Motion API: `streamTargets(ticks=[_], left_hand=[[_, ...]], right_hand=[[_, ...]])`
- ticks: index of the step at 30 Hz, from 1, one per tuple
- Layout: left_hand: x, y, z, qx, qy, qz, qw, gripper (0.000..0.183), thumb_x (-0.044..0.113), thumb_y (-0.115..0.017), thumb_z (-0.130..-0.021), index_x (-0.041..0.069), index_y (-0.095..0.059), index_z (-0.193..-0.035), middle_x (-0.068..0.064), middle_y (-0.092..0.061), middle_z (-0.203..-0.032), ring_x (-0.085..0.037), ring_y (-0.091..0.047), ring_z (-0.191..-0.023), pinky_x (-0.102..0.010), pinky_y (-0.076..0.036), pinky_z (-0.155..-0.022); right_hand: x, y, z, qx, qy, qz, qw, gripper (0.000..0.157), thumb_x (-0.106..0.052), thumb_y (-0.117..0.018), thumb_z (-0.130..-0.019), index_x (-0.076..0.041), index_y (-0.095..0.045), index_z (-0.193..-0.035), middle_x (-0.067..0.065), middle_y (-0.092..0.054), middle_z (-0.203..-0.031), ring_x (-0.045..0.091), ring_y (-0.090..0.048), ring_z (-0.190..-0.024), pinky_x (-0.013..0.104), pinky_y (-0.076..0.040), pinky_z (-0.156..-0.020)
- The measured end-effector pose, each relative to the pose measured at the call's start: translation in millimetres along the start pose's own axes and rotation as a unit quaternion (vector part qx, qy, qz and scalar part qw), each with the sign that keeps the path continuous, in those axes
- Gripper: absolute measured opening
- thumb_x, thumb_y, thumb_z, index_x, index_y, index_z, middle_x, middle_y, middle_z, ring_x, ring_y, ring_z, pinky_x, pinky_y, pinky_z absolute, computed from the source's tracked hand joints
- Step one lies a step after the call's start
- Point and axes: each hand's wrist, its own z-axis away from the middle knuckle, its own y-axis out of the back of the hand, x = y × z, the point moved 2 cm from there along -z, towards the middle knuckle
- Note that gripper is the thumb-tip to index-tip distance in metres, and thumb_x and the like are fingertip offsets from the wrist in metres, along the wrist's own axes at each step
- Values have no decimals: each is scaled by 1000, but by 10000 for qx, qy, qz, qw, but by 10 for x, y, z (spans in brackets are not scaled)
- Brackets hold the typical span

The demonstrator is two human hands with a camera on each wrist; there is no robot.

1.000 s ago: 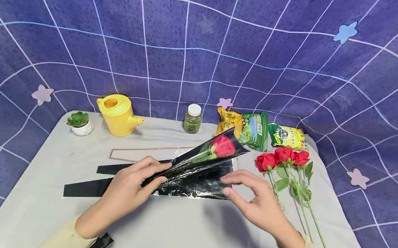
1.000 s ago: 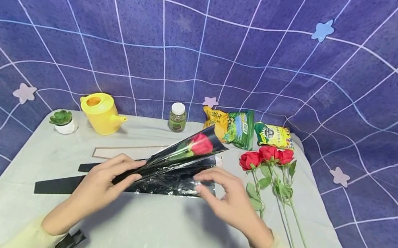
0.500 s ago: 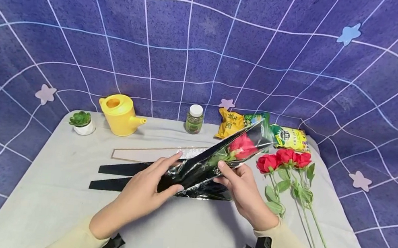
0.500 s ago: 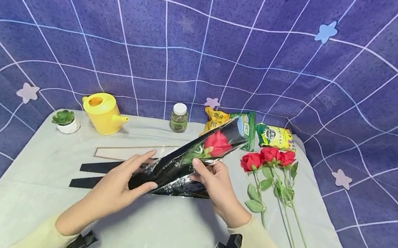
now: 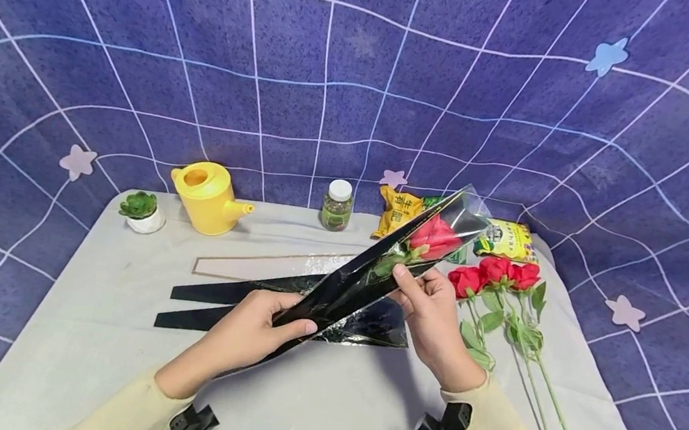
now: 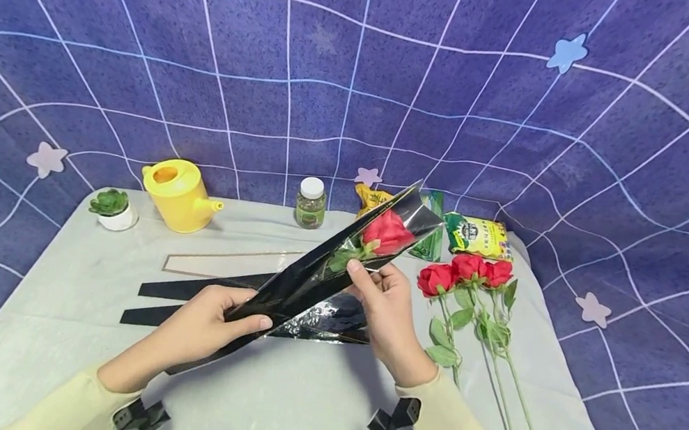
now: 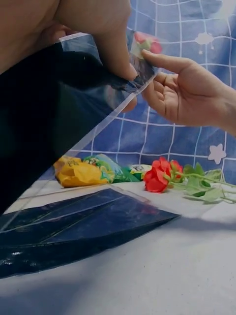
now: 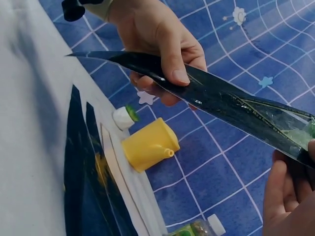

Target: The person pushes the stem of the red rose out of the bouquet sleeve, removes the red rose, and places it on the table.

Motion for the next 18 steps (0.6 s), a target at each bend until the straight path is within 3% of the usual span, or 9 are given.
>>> streamTargets(ticks=[7,13,18], left_hand=[[64,-7,-28,59,31,189,9998,17,37,-67,-86,29,-69,-100,19,-64,-84,-4,-54,-67,-25,-48,-63],[92,-67,-56,356,194,872,9954,18,25,-73,-83,18,-72,-100,9,-68,-95,-4,-63,-87,-24,-52,-72],[101,-119,-74,384,455,1414,9882,19,9,-72,-82,9,-71,-101,0,-68,-97,-9,-65,-87,-25,-52,-73]], right_hand=[[-9,-8,7,407,363,-187,9983,7,-4,-68,-85,-2,-63,-83,4,-55,-68,14,-55,-62,27,-50,-63],[26,-37,23,841,509,268,9948,9,-4,-73,-81,-2,-64,-80,2,-53,-60,12,-51,-54,23,-47,-56],[76,-56,48,664,541,180,9962,5,-2,-72,-81,-2,-67,-81,6,-64,-70,17,-60,-58,30,-52,-60]])
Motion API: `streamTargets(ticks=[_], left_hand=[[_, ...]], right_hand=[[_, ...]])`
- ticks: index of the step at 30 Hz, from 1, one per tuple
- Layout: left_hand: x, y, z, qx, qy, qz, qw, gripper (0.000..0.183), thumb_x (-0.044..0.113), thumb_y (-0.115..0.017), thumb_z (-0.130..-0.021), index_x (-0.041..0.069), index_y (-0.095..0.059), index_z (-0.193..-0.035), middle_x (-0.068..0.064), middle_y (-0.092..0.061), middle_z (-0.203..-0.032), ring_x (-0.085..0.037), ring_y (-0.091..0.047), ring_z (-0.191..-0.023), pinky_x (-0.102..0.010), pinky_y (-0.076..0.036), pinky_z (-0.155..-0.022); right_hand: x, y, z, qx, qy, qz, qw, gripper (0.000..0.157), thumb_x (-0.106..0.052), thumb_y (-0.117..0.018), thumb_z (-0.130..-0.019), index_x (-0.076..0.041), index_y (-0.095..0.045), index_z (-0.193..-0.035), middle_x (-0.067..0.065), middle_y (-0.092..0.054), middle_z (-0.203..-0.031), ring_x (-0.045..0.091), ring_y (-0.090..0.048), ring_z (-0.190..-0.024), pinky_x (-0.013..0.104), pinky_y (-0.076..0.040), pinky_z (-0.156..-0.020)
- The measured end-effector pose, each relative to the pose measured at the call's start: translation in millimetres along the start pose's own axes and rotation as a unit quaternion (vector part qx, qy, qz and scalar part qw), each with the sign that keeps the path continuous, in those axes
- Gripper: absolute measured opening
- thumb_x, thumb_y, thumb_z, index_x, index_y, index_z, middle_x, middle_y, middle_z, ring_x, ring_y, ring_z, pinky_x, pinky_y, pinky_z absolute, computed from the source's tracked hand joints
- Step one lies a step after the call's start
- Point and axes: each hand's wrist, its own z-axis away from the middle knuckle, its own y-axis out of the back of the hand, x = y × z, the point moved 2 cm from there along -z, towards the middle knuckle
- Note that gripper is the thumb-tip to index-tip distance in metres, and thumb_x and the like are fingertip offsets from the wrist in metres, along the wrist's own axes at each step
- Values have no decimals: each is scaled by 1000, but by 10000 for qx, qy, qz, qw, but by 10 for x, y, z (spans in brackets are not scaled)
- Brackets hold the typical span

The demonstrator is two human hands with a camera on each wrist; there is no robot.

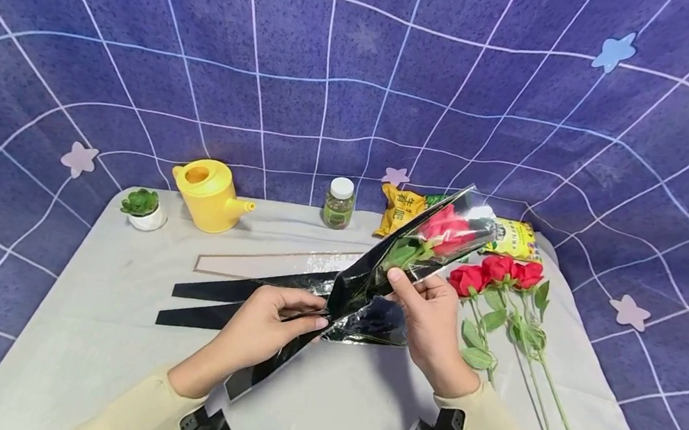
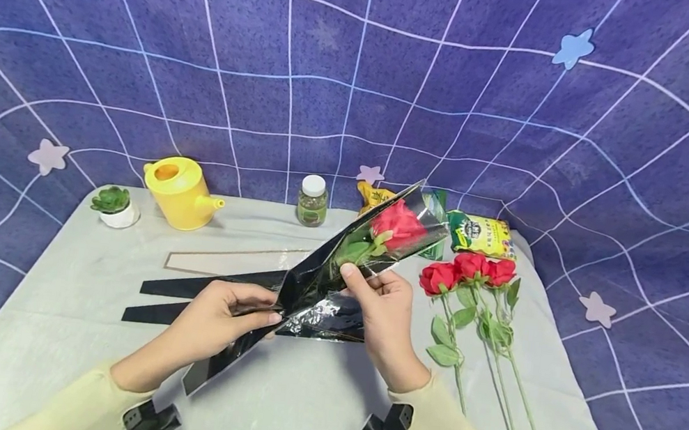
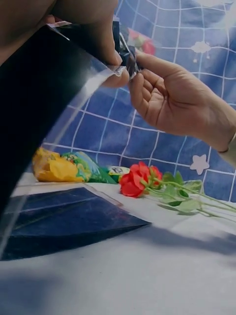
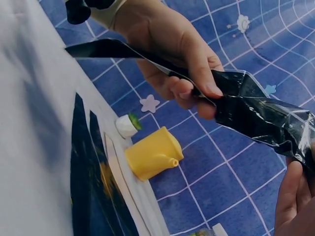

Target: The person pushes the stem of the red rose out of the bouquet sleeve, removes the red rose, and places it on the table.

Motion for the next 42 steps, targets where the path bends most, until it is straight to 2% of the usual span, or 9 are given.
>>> streamTargets(ticks=[10,15,20,23,27,31,34,38,42], left_hand=[[2,-36,-7,-89,-67,309,9995,22,19,-75,-81,12,-69,-101,1,-68,-94,-12,-66,-87,-27,-52,-73],[2,12,-5,-212,-138,176,9995,25,28,-75,-80,18,-69,-103,8,-68,-95,-11,-65,-88,-28,-52,-74],[-10,119,31,-195,-149,-570,9981,38,40,-73,-79,22,-68,-112,11,-68,-98,-3,-57,-66,-26,-50,-68],[-14,172,43,-217,-262,-957,9948,27,44,-71,-80,23,-70,-98,13,-62,-77,-3,-42,-53,-23,-43,-56],[-8,206,38,-423,-443,-1112,9919,18,44,-68,-83,27,-62,-80,9,-42,-59,-5,-36,-51,-23,-36,-49],[21,203,26,-602,-461,-1056,9915,24,45,-69,-82,34,-65,-102,16,-61,-79,-5,-54,-67,-25,-47,-63],[49,178,2,-622,-519,-1020,9915,31,46,-68,-82,35,-63,-111,17,-64,-93,-5,-58,-79,-27,-49,-72],[68,156,-22,-481,-621,-1156,9902,13,43,-66,-85,33,-65,-93,17,-58,-76,-5,-52,-68,-25,-46,-65],[77,160,-13,-400,-620,-1246,9895,10,39,-67,-86,30,-64,-85,16,-55,-72,-5,-49,-65,-25,-45,-63]], right_hand=[[148,-43,114,-209,-257,634,9974,8,-5,-73,-81,2,-70,-79,11,-67,-74,22,-63,-60,41,-53,-65],[96,-13,66,-179,-263,832,9960,15,-10,-75,-80,3,-69,-82,10,-66,-73,21,-61,-61,37,-51,-64],[-50,50,-45,-168,-281,346,9989,11,-8,-74,-81,0,-67,-81,5,-62,-72,15,-56,-63,27,-47,-61],[-120,102,-92,-199,-369,-83,9991,8,-4,-73,-81,-3,-66,-77,4,-61,-74,15,-56,-62,26,-48,-62],[-134,139,-100,-335,-571,-221,9976,7,-2,-71,-82,-5,-65,-79,3,-60,-74,14,-57,-64,25,-49,-63],[-99,127,-73,-266,-507,134,9983,9,-5,-73,-81,-4,-65,-77,3,-60,-68,14,-56,-61,24,-45,-56],[-78,92,-42,-196,-372,532,9977,11,-6,-75,-79,-3,-65,-75,4,-61,-64,17,-56,-60,25,-43,-55],[-80,44,-9,-396,-282,859,9951,10,-6,-74,-80,-5,-65,-74,6,-61,-63,19,-60,-62,27,-46,-58],[-142,36,-19,-546,-69,664,9963,9,-8,-69,-85,-6,-64,-78,0,-50,-57,12,-51,-55,22,-40,-52]])
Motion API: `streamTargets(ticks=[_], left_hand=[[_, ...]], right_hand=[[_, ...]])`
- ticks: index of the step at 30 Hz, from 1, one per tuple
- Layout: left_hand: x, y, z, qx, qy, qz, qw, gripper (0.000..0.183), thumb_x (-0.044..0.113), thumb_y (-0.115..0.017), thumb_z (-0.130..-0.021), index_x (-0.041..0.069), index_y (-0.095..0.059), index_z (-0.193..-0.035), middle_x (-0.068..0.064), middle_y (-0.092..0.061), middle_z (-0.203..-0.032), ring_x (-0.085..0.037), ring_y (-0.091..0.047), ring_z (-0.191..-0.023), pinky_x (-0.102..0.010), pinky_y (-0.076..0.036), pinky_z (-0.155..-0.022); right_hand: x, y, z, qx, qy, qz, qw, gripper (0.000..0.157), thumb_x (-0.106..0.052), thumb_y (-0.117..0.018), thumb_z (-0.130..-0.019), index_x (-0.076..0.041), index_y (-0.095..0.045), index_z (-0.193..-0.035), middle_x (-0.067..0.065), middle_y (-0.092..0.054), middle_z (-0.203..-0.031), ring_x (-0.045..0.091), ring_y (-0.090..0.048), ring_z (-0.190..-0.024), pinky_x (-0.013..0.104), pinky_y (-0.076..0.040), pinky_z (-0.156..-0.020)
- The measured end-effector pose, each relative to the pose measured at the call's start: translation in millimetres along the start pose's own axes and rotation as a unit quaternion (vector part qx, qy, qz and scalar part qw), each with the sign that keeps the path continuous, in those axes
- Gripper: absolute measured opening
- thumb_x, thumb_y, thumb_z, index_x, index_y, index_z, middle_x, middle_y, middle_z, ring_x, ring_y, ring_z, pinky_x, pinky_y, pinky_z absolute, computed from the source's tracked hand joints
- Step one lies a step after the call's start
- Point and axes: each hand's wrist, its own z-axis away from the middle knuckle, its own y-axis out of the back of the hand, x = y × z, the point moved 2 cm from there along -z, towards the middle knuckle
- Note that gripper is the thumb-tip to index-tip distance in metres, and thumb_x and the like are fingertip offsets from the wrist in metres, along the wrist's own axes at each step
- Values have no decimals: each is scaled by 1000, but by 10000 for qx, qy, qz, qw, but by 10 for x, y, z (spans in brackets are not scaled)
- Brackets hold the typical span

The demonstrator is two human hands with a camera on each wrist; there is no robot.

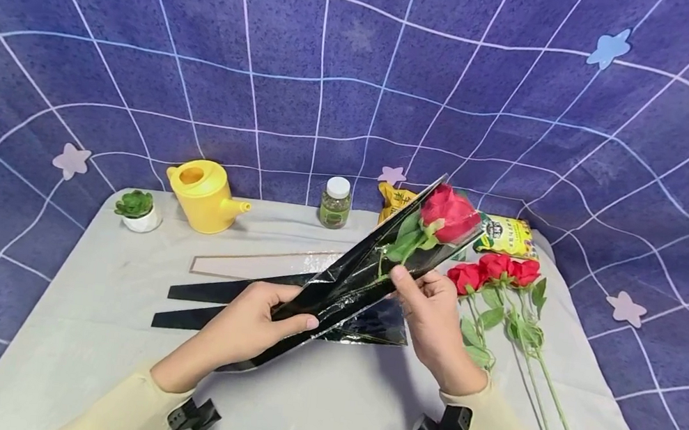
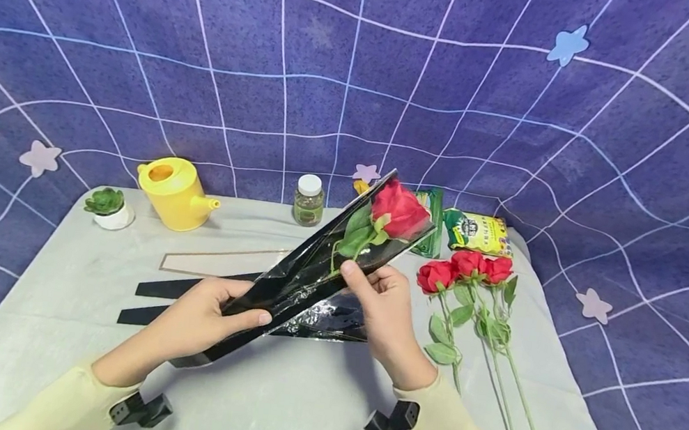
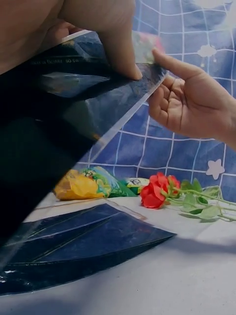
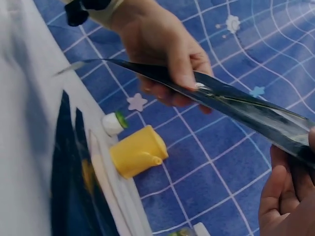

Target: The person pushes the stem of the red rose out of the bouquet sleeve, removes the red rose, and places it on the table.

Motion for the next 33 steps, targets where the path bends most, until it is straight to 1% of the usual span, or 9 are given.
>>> streamTargets(ticks=[5,9,13,16,23,27,28,31,33], left_hand=[[25,2,26,-9,50,253,9997,15,34,-67,-87,29,-67,-101,16,-64,-87,-6,-57,-73,-26,-48,-68],[56,-23,15,151,84,428,9989,10,35,-69,-86,25,-66,-87,15,-58,-73,-5,-50,-61,-23,-44,-58],[84,-61,-18,391,90,456,9982,13,33,-72,-83,21,-69,-87,14,-59,-77,-2,-54,-67,-23,-47,-60],[83,-90,-31,498,168,420,9977,24,28,-75,-81,19,-71,-102,12,-66,-96,-3,-61,-84,-27,-51,-70],[32,-71,-21,396,372,562,9969,30,34,-76,-78,17,-71,-103,8,-67,-98,-5,-62,-87,-25,-51,-76],[26,-19,-19,322,536,776,9950,32,36,-78,-75,16,-72,-100,7,-69,-90,-7,-65,-82,-24,-52,-73],[27,-6,-17,302,524,766,9952,29,36,-78,-75,18,-72,-97,8,-68,-85,-6,-64,-75,-23,-52,-67],[25,30,-1,341,397,346,9980,20,42,-76,-75,24,-66,-75,16,-52,-61,1,-48,-54,-18,-42,-50],[25,48,11,403,287,60,9988,32,45,-75,-75,24,-54,-63,15,-34,-54,-1,-32,-48,-20,-31,-44]], right_hand=[[-17,-5,-29,98,222,-339,9991,6,-7,-69,-85,-3,-65,-82,-3,-40,-56,9,-35,-51,22,-31,-48],[55,-47,-9,285,154,-308,9990,6,-5,-71,-83,-3,-66,-79,1,-54,-58,12,-48,-53,22,-41,-52],[153,-125,58,207,12,146,9997,11,-7,-74,-81,1,-67,-80,7,-65,-68,20,-61,-61,29,-50,-60],[212,-178,105,87,-55,294,9995,16,-8,-75,-80,5,-66,-82,9,-65,-71,21,-60,-61,32,-51,-61],[192,-151,87,-5,-49,462,9989,14,-8,-75,-79,2,-67,-82,9,-63,-70,20,-58,-62,31,-49,-60],[137,-115,37,-47,-18,166,9998,16,-6,-74,-80,2,-65,-91,8,-63,-77,19,-56,-65,30,-49,-61],[123,-109,25,-37,2,81,10000,17,-5,-74,-80,2,-64,-91,8,-63,-77,19,-56,-65,30,-49,-61],[83,-98,-8,-46,32,-205,9998,24,-4,-73,-80,1,-62,-101,9,-64,-87,18,-57,-70,29,-49,-63],[61,-92,-23,-62,25,-394,9992,29,-2,-72,-81,2,-61,-107,10,-63,-92,17,-58,-74,29,-48,-65]])
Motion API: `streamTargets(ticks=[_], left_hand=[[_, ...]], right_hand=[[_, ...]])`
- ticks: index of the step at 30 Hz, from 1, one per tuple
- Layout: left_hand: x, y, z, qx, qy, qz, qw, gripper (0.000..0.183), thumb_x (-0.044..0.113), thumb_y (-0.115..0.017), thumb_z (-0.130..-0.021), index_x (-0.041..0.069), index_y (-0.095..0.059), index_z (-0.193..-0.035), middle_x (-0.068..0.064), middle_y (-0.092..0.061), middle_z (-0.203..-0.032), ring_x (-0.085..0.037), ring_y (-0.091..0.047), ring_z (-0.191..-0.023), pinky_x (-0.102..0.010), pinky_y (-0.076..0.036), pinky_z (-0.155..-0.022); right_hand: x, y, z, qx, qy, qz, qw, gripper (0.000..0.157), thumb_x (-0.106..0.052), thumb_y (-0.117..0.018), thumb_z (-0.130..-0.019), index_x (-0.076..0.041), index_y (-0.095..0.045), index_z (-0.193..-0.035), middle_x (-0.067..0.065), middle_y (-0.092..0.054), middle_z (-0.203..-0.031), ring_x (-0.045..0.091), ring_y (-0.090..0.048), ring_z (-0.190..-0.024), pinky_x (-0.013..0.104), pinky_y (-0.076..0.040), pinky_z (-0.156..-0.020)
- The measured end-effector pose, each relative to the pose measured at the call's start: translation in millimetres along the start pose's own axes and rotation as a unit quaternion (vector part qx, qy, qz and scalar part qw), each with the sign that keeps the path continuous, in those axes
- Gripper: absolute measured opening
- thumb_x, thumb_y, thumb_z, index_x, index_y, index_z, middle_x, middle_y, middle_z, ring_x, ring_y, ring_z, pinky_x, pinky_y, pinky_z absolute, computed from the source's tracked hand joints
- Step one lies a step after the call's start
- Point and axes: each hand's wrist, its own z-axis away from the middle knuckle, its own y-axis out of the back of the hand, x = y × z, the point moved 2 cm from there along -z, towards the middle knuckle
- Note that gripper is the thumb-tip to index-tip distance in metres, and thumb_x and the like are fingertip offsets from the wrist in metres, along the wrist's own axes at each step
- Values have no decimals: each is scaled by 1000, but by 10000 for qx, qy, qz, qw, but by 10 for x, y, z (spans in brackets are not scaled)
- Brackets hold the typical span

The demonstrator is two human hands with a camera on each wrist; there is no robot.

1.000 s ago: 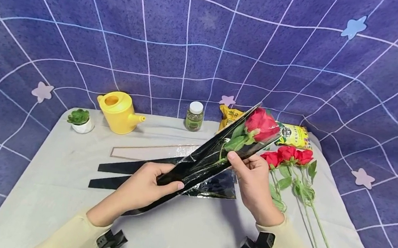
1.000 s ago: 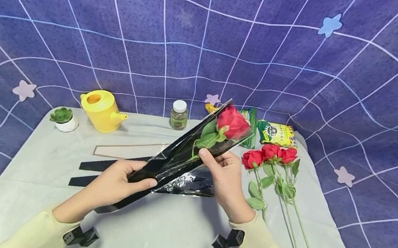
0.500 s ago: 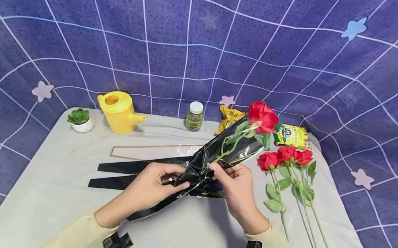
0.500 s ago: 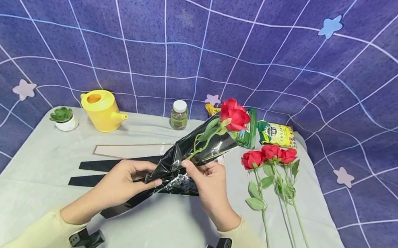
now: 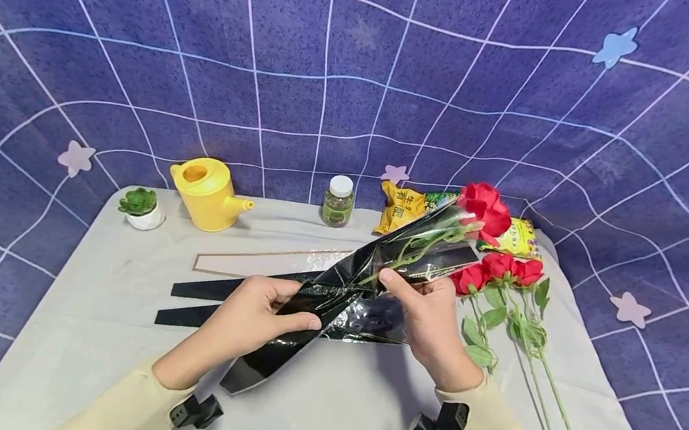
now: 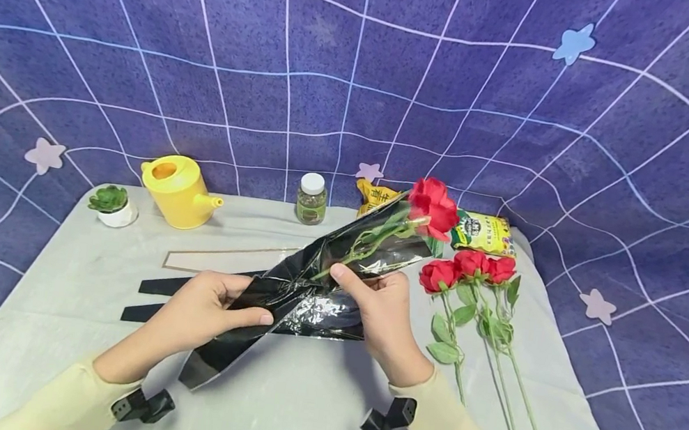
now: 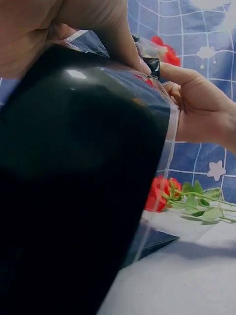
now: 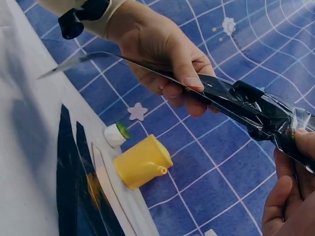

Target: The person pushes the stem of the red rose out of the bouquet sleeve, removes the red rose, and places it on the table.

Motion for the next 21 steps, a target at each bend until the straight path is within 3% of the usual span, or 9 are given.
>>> streamTargets(ticks=[2,9,12,16,21], left_hand=[[-3,16,2,114,-91,-226,9996,46,49,-74,-74,21,-41,-59,10,-20,-56,-4,-23,-49,-21,-24,-44],[-22,42,0,194,-43,-432,9989,55,49,-75,-73,18,-31,-61,9,-14,-60,-5,-17,-52,-22,-18,-46],[-25,70,-7,164,-32,-500,9986,49,49,-74,-73,20,-37,-63,9,-15,-60,-4,-18,-51,-22,-19,-46],[-18,114,-10,99,13,-547,9985,24,48,-76,-72,30,-60,-77,10,-19,-58,-4,-21,-49,-23,-25,-45],[-18,149,-6,-28,79,-568,9983,39,45,-78,-72,31,-67,-107,14,-29,-57,-3,-27,-48,-24,-35,-48]], right_hand=[[-22,5,-8,-14,-51,-153,9999,33,-1,-72,-81,1,-59,-111,10,-63,-97,16,-57,-76,28,-48,-65],[-74,37,-27,-71,-189,-427,9989,38,0,-71,-82,2,-57,-118,12,-62,-104,17,-58,-83,29,-48,-70],[-93,55,-47,-57,-187,-302,9994,33,-1,-71,-82,2,-60,-113,10,-63,-100,16,-58,-81,28,-48,-69],[-115,99,-81,-12,-134,2,9999,21,-3,-72,-81,0,-64,-100,6,-61,-85,14,-54,-72,27,-46,-64],[-122,154,-103,-46,-118,369,9992,16,-5,-74,-80,-3,-65,-93,3,-58,-76,14,-51,-67,26,-45,-62]])
